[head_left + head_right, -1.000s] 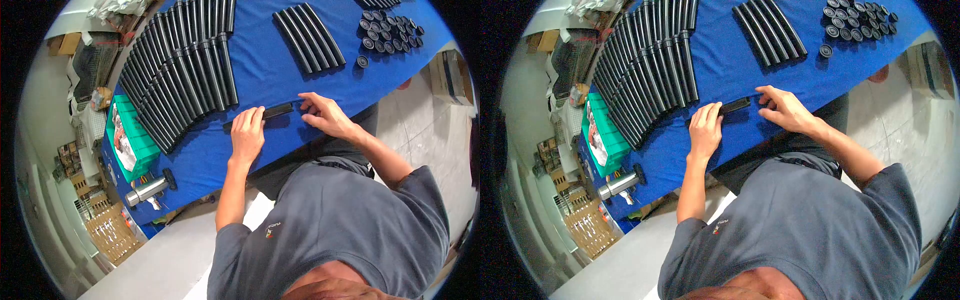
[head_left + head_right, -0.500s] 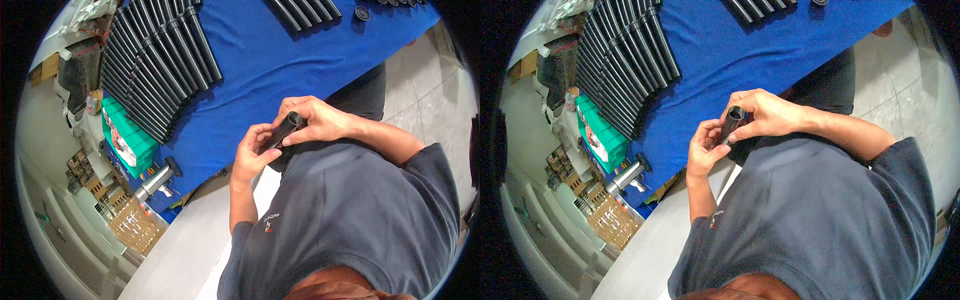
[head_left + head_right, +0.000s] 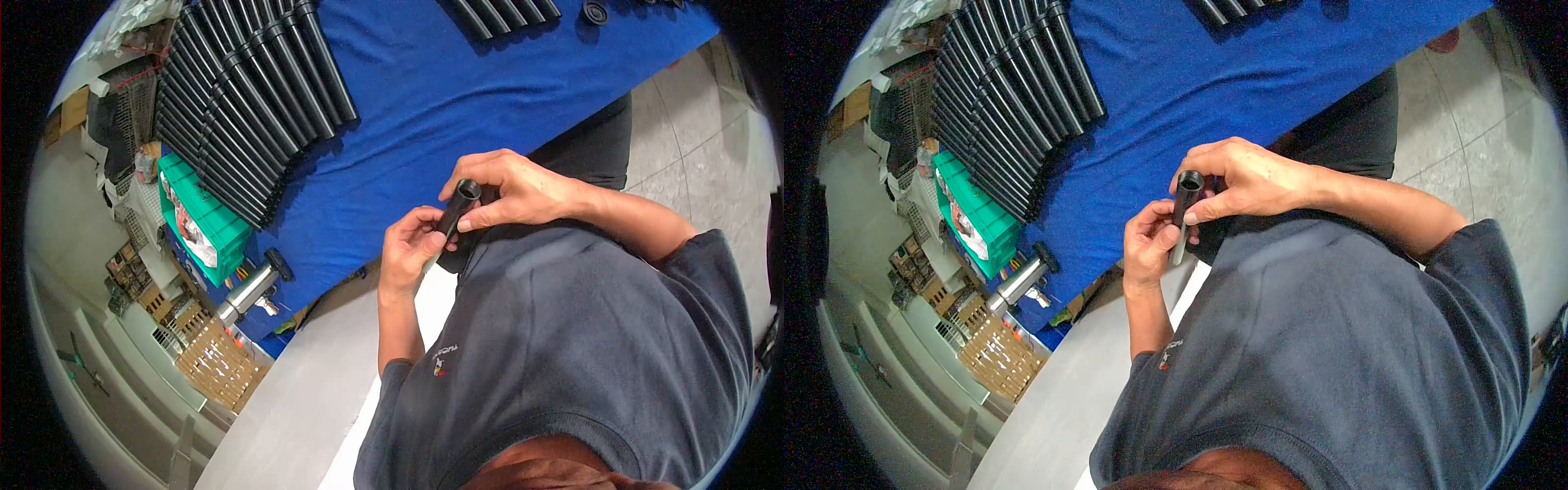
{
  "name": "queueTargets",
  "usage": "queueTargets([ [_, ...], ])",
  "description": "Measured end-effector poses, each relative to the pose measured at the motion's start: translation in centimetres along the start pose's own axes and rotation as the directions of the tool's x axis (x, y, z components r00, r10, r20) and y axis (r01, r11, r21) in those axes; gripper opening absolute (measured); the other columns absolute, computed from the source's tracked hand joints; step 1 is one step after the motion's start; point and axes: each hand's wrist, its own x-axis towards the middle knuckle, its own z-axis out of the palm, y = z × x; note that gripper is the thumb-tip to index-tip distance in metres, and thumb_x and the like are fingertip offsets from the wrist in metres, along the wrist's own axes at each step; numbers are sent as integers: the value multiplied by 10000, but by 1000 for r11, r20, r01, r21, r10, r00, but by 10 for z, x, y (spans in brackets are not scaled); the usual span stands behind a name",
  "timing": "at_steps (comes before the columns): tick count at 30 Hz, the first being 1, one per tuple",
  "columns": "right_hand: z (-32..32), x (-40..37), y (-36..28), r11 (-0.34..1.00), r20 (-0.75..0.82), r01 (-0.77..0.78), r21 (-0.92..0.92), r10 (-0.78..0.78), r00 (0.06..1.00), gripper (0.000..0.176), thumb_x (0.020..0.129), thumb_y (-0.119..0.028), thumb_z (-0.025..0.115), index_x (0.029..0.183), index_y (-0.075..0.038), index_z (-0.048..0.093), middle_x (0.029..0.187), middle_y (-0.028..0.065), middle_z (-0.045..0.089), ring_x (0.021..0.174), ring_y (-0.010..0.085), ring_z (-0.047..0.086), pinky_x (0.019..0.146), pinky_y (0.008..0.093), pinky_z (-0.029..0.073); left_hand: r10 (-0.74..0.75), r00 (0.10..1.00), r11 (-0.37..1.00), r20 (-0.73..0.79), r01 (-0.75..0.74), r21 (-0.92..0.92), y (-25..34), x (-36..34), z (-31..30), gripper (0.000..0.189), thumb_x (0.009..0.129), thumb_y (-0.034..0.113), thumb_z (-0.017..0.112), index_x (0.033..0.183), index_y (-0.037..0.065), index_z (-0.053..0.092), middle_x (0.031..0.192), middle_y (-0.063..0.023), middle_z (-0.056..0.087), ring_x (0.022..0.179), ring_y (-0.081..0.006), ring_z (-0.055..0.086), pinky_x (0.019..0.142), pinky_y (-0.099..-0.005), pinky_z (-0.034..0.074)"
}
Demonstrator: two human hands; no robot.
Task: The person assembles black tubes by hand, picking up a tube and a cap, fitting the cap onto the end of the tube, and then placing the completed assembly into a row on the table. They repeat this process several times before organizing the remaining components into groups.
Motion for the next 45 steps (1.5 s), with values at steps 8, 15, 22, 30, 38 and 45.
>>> queueTargets([
  [8,0,6,-15,986,-38,20,-165,-27,999,700,871,-440,803,1355,7,566,1159,134,622,1022,228,646,787,350,567,185,982,981,-50,-188,-58,11,3,17,388,930,65,712,1282,-44,590,1030,-117,685,951,-192,668,904,-339,530],
  [15,1,7,-13,998,17,-50,-25,50,999,622,912,-269,768,1416,12,534,1230,174,647,1051,320,671,867,425,559,170,893,734,-417,-397,-551,14,23,3,264,1009,281,647,1201,101,667,1317,-176,665,1274,-340,602,1140,-565,424],
  [22,-5,0,-5,965,-136,47,-258,-84,987,411,892,-147,704,1262,14,621,995,220,702,820,347,694,746,410,545,140,902,970,-409,-43,239,-2,10,13,293,1014,284,672,1041,0,608,843,-176,732,706,-270,731,626,-322,591],
  [30,-9,3,-4,969,-111,44,-242,-73,991,394,916,-182,703,1240,24,616,919,224,706,794,331,708,730,409,547,665,736,157,126,-303,940,20,41,19,515,741,45,843,1197,33,603,1166,-140,701,1055,-347,683,931,-436,546],
  [38,-9,-1,-25,965,88,-176,194,162,983,414,935,-75,723,1328,-27,603,793,45,707,734,99,684,666,277,526,223,974,830,-46,-165,534,31,13,18,345,801,21,819,1096,-13,645,988,-80,732,898,-156,688,838,-305,534],
  [45,-6,1,-18,983,134,-108,152,87,987,395,935,-120,749,1297,-19,629,850,40,697,752,95,658,684,278,519,126,990,979,68,-134,150,9,2,0,349,880,105,797,1146,-56,638,1081,-96,622,951,-169,641,845,-307,529],
])
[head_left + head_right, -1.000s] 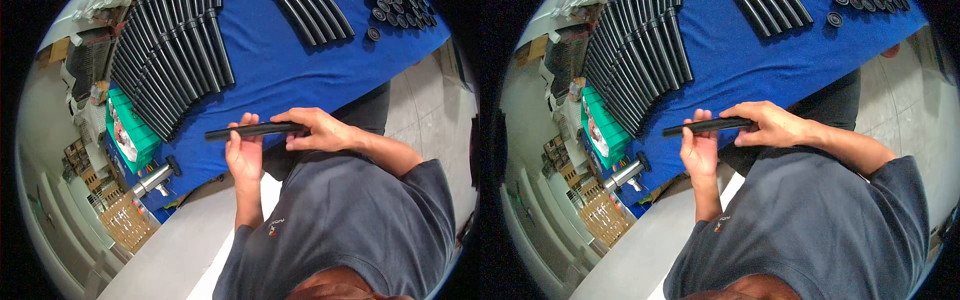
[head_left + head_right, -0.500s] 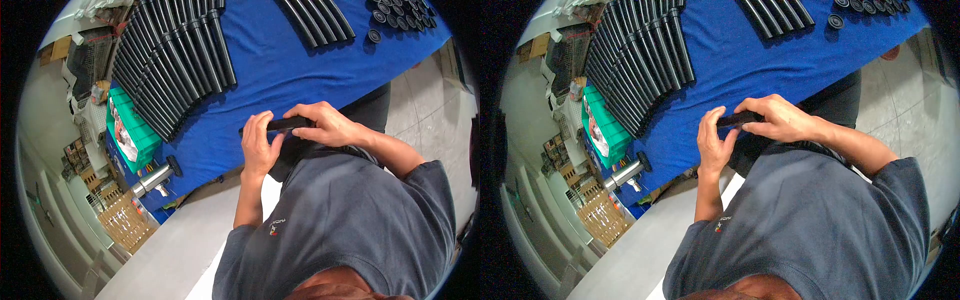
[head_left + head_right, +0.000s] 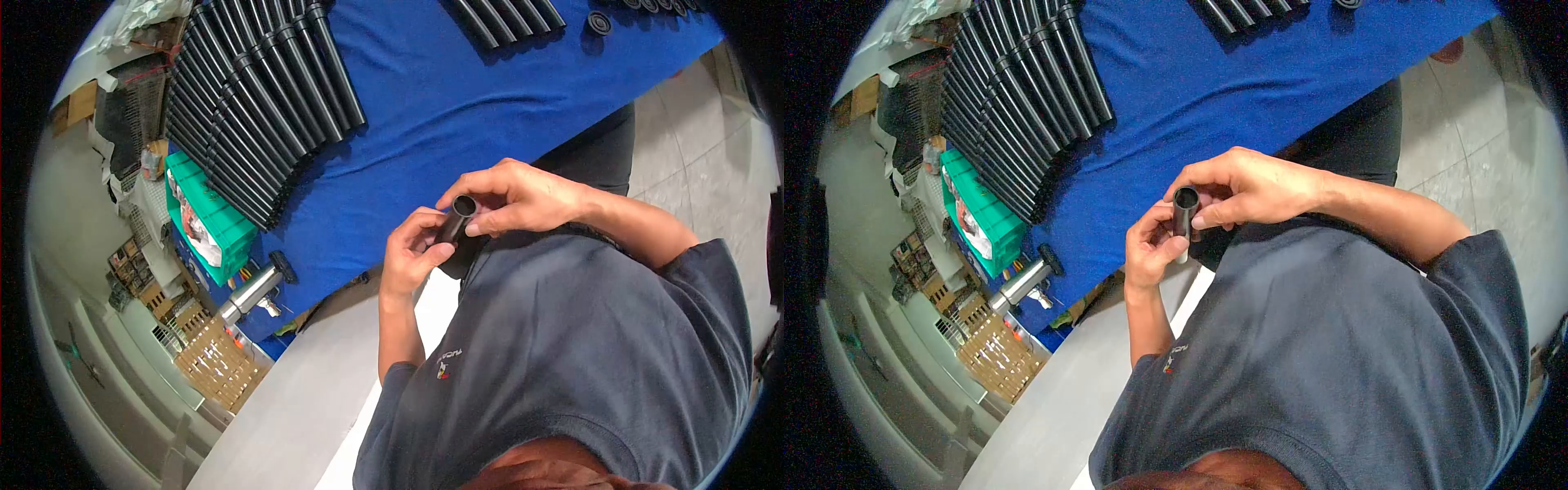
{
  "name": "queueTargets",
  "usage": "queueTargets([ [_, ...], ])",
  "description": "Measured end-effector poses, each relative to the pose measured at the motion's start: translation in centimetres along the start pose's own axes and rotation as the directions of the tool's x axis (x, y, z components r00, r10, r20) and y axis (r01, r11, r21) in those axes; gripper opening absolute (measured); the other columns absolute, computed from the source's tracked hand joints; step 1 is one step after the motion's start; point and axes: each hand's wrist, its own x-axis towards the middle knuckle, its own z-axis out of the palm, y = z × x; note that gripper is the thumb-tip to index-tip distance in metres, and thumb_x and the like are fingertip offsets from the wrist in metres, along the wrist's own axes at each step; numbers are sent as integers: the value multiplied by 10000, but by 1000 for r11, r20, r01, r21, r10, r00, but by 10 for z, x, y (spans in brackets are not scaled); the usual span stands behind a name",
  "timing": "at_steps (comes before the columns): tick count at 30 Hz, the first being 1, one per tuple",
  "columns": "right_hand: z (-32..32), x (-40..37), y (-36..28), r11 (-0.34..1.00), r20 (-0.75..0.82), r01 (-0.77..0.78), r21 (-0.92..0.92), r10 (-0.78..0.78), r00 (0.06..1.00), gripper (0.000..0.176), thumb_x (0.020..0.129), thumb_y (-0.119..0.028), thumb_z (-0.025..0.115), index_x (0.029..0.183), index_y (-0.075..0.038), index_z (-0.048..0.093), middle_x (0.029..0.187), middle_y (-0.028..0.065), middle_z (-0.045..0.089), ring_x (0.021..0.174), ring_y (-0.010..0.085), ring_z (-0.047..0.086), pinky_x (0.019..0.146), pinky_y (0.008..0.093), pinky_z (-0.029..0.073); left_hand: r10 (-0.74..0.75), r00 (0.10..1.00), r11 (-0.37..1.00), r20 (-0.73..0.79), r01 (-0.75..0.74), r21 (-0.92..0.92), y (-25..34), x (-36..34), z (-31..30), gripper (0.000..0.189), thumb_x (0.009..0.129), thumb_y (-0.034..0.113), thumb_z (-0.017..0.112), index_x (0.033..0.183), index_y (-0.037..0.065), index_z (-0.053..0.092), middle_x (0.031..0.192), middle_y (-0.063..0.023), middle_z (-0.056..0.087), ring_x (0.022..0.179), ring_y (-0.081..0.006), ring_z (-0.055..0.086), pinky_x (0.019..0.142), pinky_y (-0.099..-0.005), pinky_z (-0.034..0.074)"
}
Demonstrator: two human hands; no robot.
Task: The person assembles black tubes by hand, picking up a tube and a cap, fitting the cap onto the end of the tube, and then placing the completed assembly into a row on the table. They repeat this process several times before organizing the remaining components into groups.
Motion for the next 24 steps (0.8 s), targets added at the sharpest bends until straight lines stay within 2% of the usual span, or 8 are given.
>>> queueTargets([
  [13,0,-1,7,1000,-58,29,-10,-30,998,351,896,-208,811,1153,-10,676,793,12,654,743,84,586,666,283,488,-93,984,994,151,100,-41,0,-4,-9,433,967,201,716,1282,-79,617,1066,-133,671,951,-187,677,858,-310,535],
  [16,-4,-3,-2,982,-85,16,-187,-32,996,363,876,-272,828,1084,-15,678,771,59,682,716,113,643,635,295,502,-117,992,986,-56,123,117,25,-2,11,392,976,181,685,1277,-66,636,1089,-145,708,972,-200,692,879,-321,537],
  [17,-8,-3,-12,960,-99,9,-279,-38,994,427,875,-389,783,1023,2,699,825,192,720,767,324,731,688,409,553,-20,993,952,-113,53,301,30,4,16,343,956,140,674,1245,-45,669,1127,-163,726,992,-230,708,899,-340,540],
  [18,-9,0,1,929,-120,96,-359,-148,982,402,907,-369,747,1026,12,701,837,208,718,803,373,725,709,438,556,94,990,819,-104,-17,574,28,7,11,320,930,96,674,1225,-26,691,1100,-167,739,986,-266,721,908,-354,542],
  [20,-8,4,15,867,-218,176,-466,-305,927,365,948,-336,706,1027,20,701,828,231,711,777,313,734,683,425,559,444,892,507,-85,-172,845,36,18,25,260,900,29,687,1156,-12,709,1066,-166,738,996,-342,704,912,-409,543],
  [21,-10,1,7,927,-274,96,-362,-204,940,357,969,-332,686,1035,19,700,818,211,711,759,279,730,664,406,561,604,791,413,-102,-200,889,40,21,33,199,883,-1,700,1081,-14,717,1059,-158,737,1005,-356,690,905,-438,541],
  [22,-13,-1,0,969,-319,23,-248,-104,942,351,991,-328,667,1044,17,698,808,191,711,741,246,725,646,387,562,691,716,413,-101,-277,868,38,19,33,179,864,-8,718,1043,-19,711,1004,-151,737,932,-346,699,863,-410,550],
  [24,-16,-3,-6,1000,-373,-17,5,17,927,349,1026,-331,632,1064,11,692,794,137,701,713,181,707,612,341,559,677,731,523,-84,-398,754,31,9,27,201,837,-6,748,1031,-22,698,936,-143,730,855,-304,702,819,-370,551],
])
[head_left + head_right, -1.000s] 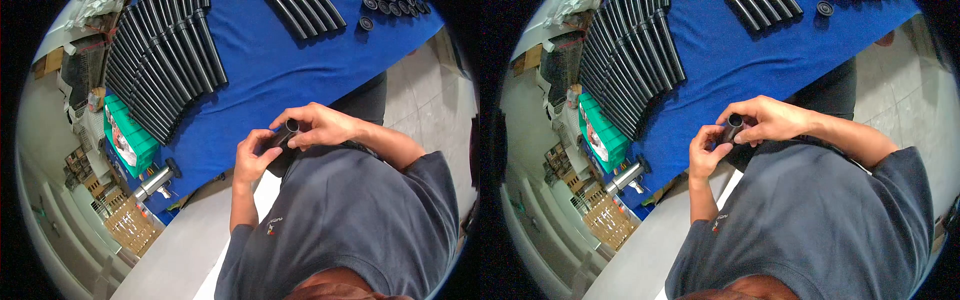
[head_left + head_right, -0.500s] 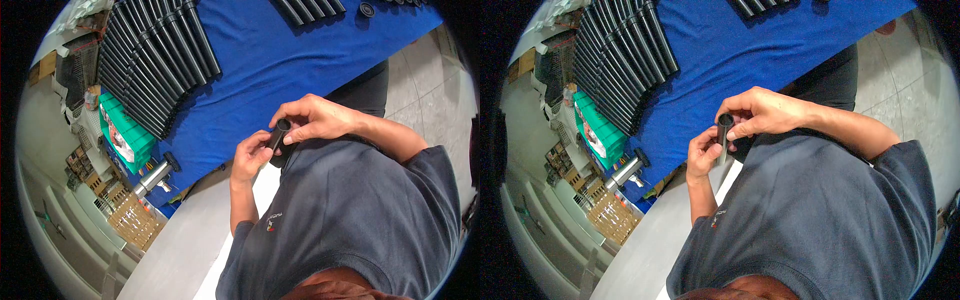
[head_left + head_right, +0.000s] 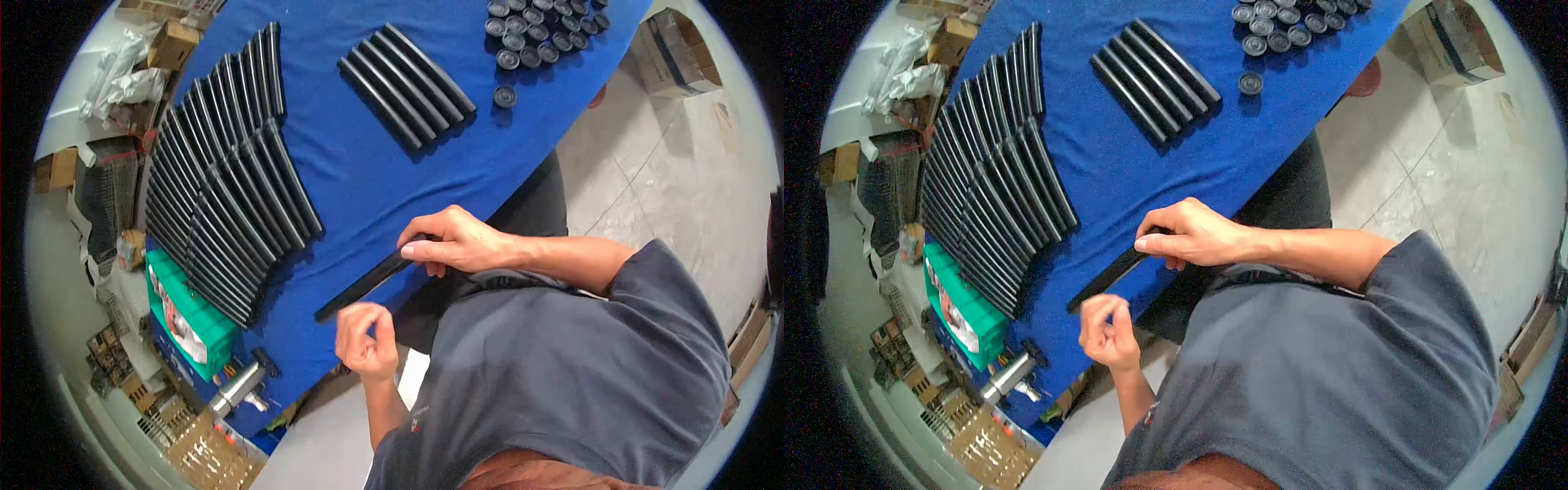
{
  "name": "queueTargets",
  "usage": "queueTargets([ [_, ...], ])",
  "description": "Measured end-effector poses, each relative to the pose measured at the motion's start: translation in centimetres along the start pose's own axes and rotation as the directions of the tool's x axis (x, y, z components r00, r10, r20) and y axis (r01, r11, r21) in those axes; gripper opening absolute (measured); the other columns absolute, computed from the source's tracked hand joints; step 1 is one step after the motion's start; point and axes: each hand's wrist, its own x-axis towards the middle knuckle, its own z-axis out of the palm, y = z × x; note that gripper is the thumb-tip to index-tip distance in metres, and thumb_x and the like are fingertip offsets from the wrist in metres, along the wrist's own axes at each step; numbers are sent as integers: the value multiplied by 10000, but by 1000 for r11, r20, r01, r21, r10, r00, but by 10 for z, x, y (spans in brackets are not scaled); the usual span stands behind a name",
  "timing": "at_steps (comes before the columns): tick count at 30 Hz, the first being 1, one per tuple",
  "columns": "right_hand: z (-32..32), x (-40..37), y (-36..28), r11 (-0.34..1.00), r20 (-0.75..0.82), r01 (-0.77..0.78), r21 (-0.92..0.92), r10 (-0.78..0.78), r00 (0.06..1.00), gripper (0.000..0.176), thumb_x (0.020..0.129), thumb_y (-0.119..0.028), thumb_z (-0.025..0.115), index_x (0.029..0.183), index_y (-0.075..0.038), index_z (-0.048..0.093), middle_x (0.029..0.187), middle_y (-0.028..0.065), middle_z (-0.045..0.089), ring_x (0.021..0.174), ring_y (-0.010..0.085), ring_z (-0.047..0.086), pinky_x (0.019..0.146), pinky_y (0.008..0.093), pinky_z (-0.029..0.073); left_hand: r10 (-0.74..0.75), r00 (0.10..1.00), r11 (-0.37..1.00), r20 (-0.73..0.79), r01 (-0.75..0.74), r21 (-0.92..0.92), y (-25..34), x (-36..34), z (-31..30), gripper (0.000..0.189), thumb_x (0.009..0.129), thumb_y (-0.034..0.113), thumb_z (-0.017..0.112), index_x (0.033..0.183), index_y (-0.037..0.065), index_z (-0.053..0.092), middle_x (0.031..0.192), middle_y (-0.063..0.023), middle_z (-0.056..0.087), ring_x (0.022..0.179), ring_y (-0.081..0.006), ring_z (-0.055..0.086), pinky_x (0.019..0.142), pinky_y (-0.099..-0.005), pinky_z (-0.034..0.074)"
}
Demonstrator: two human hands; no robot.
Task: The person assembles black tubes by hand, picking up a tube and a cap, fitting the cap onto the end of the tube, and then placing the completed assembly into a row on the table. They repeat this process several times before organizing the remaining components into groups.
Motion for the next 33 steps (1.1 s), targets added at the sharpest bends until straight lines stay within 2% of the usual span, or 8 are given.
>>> queueTargets([
  [3,-1,1,-2,950,-16,-57,307,65,998,369,1067,-360,579,1107,-5,672,798,3,652,673,93,647,578,249,544,-524,783,703,336,620,-348,-6,-1,12,246,919,158,766,1090,-4,694,1085,-156,727,945,-265,692,813,-358,565],
  [6,1,1,-3,934,46,-80,349,68,997,375,1069,-365,575,1105,-8,682,815,34,682,640,79,625,573,239,530,-483,856,304,183,360,-882,14,35,60,347,920,170,771,1229,59,660,1343,-204,643,1197,-315,645,878,-411,586],
  [10,-9,-6,-16,999,-54,36,-36,-38,998,458,1026,-438,618,1125,5,679,862,93,730,670,164,672,627,327,559,-316,931,95,185,225,-970,-21,36,72,362,934,118,736,1278,119,622,1489,-222,525,1391,-391,500,989,-518,580],
  [13,-51,-9,-18,489,-181,154,-859,-569,802,400,933,-353,725,1195,-58,654,966,160,680,854,343,692,726,445,574,-345,925,99,157,202,-974,-23,33,64,283,946,71,704,1217,105,628,1443,-243,553,1372,-439,505,1014,-554,579],
  [18,-123,-21,-26,98,-326,-325,-941,-533,781,542,857,-106,703,1381,-93,568,1341,206,541,1135,371,594,899,440,553,-367,908,14,201,222,-975,-44,14,45,267,974,114,685,1231,108,614,1399,-239,585,1340,-442,536,994,-536,596],
  [22,-146,-16,-9,-59,-288,-358,-932,-480,829,542,847,-81,609,1387,-78,562,1257,199,559,1056,344,597,856,427,563,-426,880,-59,207,201,-978,-44,6,50,297,939,124,732,1214,117,620,1367,-241,608,1309,-451,561,980,-542,601],
  [29,-154,-15,-8,59,-343,-356,-933,-450,824,220,866,-89,647,1062,-53,553,1035,167,556,959,363,627,772,462,563,-429,877,-109,215,186,-976,-41,5,52,325,923,122,751,1219,133,618,1333,-214,640,1305,-436,571,992,-552,590],
  [33,-132,-23,-21,385,-277,-78,-920,-494,824,366,861,-202,764,1123,-41,567,1016,217,588,923,401,636,752,482,535,-471,865,-105,171,138,-985,-44,6,48,381,897,70,766,1234,163,614,1337,-179,650,1334,-418,549,1067,-577,516],
])
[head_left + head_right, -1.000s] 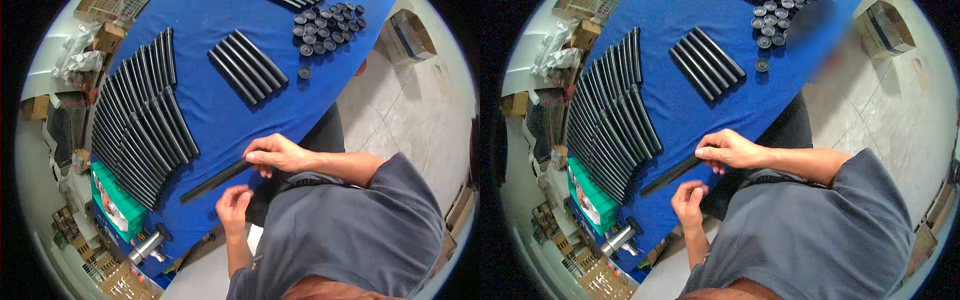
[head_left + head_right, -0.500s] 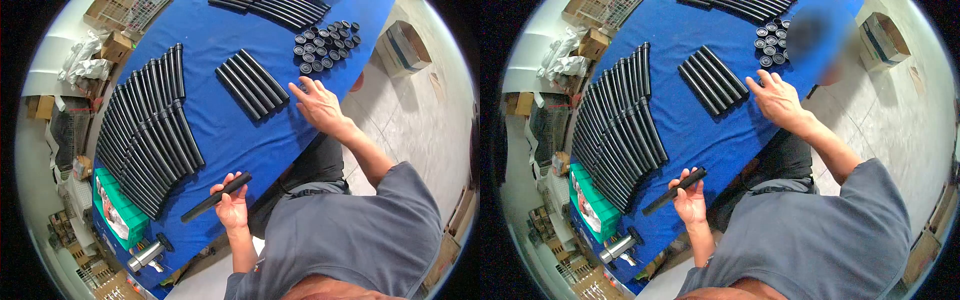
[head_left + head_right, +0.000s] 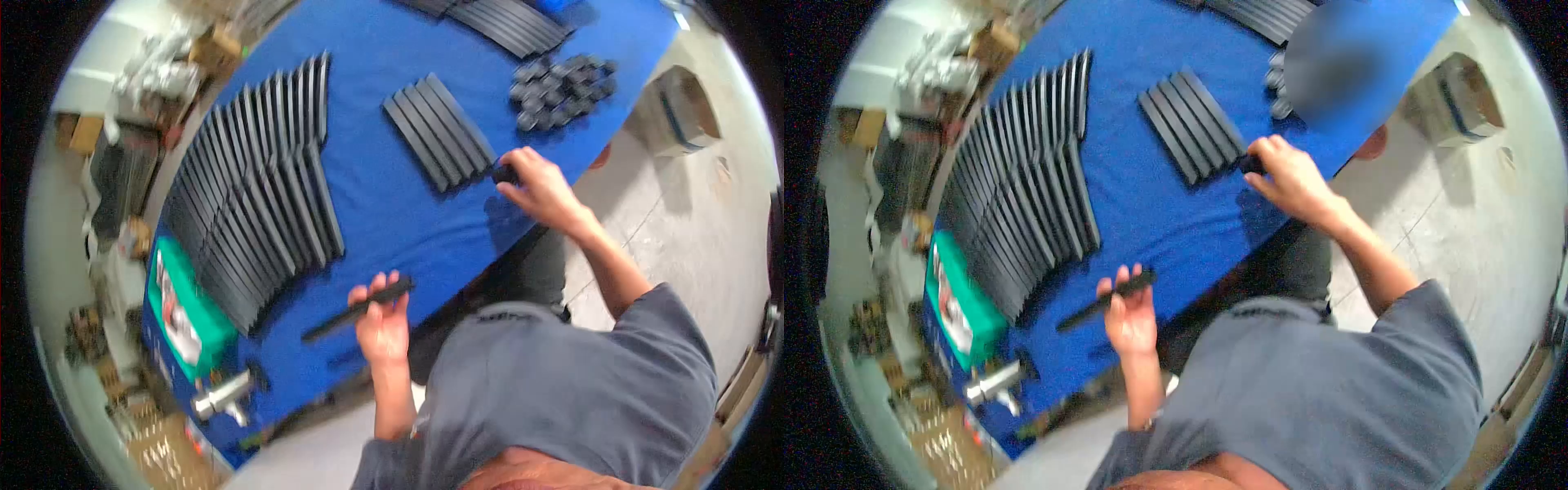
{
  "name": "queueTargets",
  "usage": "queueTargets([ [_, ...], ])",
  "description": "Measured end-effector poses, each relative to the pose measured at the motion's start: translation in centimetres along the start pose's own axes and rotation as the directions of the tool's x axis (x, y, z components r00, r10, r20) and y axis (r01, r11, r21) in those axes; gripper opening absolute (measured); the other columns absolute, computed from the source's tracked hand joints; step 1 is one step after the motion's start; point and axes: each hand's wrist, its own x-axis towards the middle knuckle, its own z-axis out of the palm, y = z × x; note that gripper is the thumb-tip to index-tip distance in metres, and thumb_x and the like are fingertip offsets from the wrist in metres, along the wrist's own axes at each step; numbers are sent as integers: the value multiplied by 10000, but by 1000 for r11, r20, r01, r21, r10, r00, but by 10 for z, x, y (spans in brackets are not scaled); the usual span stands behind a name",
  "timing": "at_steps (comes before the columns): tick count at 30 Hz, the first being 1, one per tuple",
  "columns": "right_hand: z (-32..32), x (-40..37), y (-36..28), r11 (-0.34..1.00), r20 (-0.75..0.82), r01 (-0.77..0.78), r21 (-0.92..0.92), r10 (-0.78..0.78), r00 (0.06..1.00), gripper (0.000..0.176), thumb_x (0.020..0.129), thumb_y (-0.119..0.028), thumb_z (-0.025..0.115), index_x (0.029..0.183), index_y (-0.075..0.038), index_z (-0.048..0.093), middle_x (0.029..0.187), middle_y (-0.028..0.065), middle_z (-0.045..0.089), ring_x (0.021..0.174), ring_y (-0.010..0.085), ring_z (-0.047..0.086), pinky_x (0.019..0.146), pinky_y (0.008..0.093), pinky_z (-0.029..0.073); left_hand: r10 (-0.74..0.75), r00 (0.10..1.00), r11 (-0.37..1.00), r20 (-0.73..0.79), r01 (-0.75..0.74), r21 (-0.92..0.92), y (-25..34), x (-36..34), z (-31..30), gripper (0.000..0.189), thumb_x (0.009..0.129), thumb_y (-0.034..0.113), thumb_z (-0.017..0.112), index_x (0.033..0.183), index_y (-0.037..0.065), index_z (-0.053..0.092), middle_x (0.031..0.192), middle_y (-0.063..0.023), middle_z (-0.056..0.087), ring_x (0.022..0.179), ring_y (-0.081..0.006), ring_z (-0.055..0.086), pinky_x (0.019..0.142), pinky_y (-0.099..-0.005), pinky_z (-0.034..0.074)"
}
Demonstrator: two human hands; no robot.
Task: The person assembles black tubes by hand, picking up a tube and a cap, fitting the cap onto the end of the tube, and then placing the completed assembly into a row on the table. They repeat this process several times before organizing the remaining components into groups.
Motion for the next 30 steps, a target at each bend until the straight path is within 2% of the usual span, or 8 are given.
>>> queueTargets([
  [2,2,-7,-40,840,279,-236,488,106,954,361,900,-175,763,1173,-26,579,998,96,638,843,201,633,713,338,520,4,999,994,54,2,-112,0,3,-3,395,948,50,694,1325,131,610,1425,-179,597,1388,-377,506,1133,-551,464],
  [4,24,-18,-73,426,565,-543,724,85,821,332,936,-179,759,1165,-18,580,966,-7,629,874,55,602,737,257,532,-25,999,968,24,31,-249,3,5,-5,321,976,67,663,1292,113,630,1416,-158,603,1368,-347,528,1043,-522,569],
  [5,36,-24,-91,280,584,-570,773,41,811,350,938,-165,757,1198,-26,571,967,0,633,877,75,610,759,258,541,-31,999,954,39,41,-296,4,4,-4,324,972,80,674,1292,112,630,1392,-145,623,1353,-342,544,1020,-517,588],
  [9,66,-33,-121,106,620,-612,784,-75,781,385,948,-131,741,1264,-7,559,1034,16,638,933,91,617,834,274,547,-61,997,945,-37,46,-324,6,-7,2,372,914,68,750,1263,142,641,1320,-150,672,1267,-356,616,1074,-520,541],
  [15,73,-28,-132,96,609,-602,793,-163,776,412,951,-129,735,1299,10,562,1041,20,646,926,85,615,859,267,532,64,997,997,-47,-65,-35,6,-11,10,299,970,102,688,1260,139,626,1307,-151,668,1296,-373,591,1083,-573,514],
  [19,82,-34,-130,218,552,-519,826,-130,824,401,951,-124,731,1290,17,568,1016,25,654,891,83,614,815,260,519,155,986,975,-67,-141,169,1,-10,32,306,997,123,662,1262,168,516,1249,-143,657,1257,-423,607,1048,-573,539],
  [26,65,-30,-131,615,365,-173,769,-202,909,379,914,-118,735,1243,25,612,1032,84,657,894,173,634,769,313,505,156,987,971,-43,-145,190,-1,-9,34,288,1016,112,626,1268,168,497,1221,-166,646,1209,-428,636,996,-545,580],
  [30,65,-31,-129,657,295,-70,751,-240,925,404,888,-131,738,1241,23,615,1035,120,658,882,222,636,735,328,488,126,989,984,-77,-114,138,-7,-11,33,273,1025,117,610,1276,154,507,1217,-178,659,1188,-427,651,1008,-541,574],
])
